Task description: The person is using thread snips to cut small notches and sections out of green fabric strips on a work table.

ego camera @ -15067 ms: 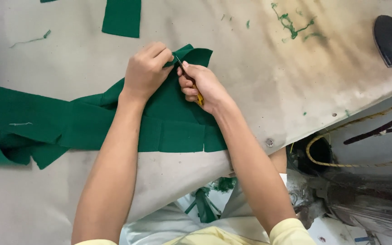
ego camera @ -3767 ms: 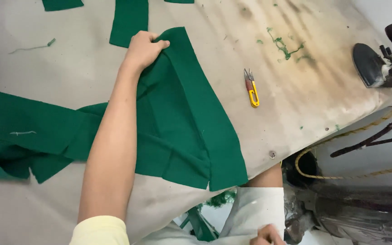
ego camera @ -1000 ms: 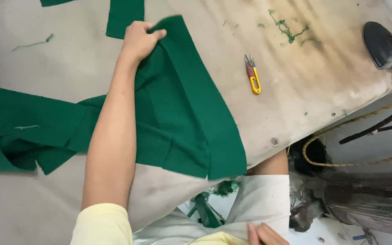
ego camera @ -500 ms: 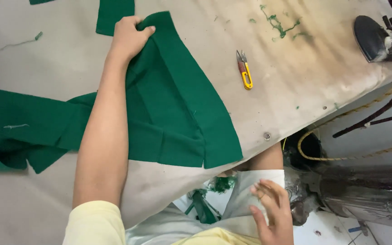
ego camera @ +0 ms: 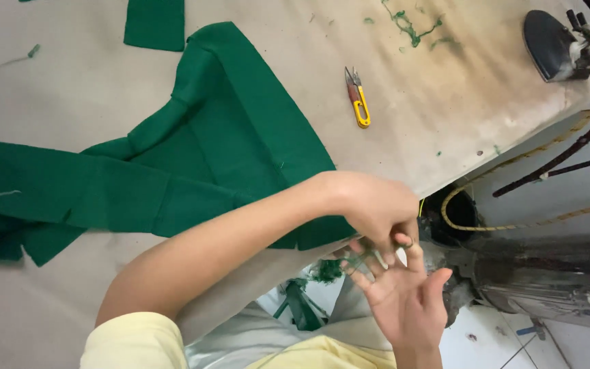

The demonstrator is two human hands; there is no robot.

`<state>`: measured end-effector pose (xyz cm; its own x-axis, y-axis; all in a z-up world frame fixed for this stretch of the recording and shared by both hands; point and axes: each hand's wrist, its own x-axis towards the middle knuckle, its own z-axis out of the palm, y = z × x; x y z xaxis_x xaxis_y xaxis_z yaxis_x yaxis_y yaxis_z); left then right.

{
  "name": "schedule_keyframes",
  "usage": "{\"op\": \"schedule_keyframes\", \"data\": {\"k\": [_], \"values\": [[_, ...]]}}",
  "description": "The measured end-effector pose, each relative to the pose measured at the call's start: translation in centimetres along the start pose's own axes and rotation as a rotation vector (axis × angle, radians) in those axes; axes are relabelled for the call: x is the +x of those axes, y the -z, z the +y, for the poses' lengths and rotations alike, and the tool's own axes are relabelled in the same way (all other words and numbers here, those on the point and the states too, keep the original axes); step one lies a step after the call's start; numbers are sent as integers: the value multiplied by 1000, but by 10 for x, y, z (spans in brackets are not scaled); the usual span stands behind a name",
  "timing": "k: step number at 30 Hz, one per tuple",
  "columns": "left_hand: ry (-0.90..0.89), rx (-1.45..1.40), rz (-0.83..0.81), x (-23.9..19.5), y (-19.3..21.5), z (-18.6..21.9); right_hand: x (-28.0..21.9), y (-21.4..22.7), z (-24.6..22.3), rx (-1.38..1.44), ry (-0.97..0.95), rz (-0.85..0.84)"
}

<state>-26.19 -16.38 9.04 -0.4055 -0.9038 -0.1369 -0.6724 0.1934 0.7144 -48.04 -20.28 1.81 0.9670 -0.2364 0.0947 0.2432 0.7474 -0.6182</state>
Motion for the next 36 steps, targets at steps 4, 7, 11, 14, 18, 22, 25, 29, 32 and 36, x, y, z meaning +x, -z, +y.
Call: {"op": "schedule_keyframes", "data": {"k": [4, 7, 11, 14, 18, 22, 25, 29, 32, 36], "values": [[-35, 111, 72, -6, 7, -30, -8, 20, -15, 63, -45, -10], [102, -15, 44, -36, 26, -2, -34, 99, -30, -107, 64, 391], [98, 165, -218, -13, 5, 24, -30, 73, -54, -855, 99, 848], [188, 232, -444, 2, -19, 36, -23, 47, -60, -1364, 27, 980], [54, 74, -48, 3, -15, 17, -25, 62, -53, -1402, 157, 915], [169, 171, 335, -15, 6, -6, -17, 75, -27, -1416, 235, 718], [537, 227, 88, -30, 11, -23, -2, 45, -3, -1741, 304, 396], [637, 192, -112, -37, 15, -33, 31, 5, 27, -1792, 361, 189], [586, 119, -15, -27, 2, -58, 50, -4, 38, -1927, 509, 208], [466, 110, 91, -25, 1, -69, 58, -7, 32, -1746, 291, 294]]}}
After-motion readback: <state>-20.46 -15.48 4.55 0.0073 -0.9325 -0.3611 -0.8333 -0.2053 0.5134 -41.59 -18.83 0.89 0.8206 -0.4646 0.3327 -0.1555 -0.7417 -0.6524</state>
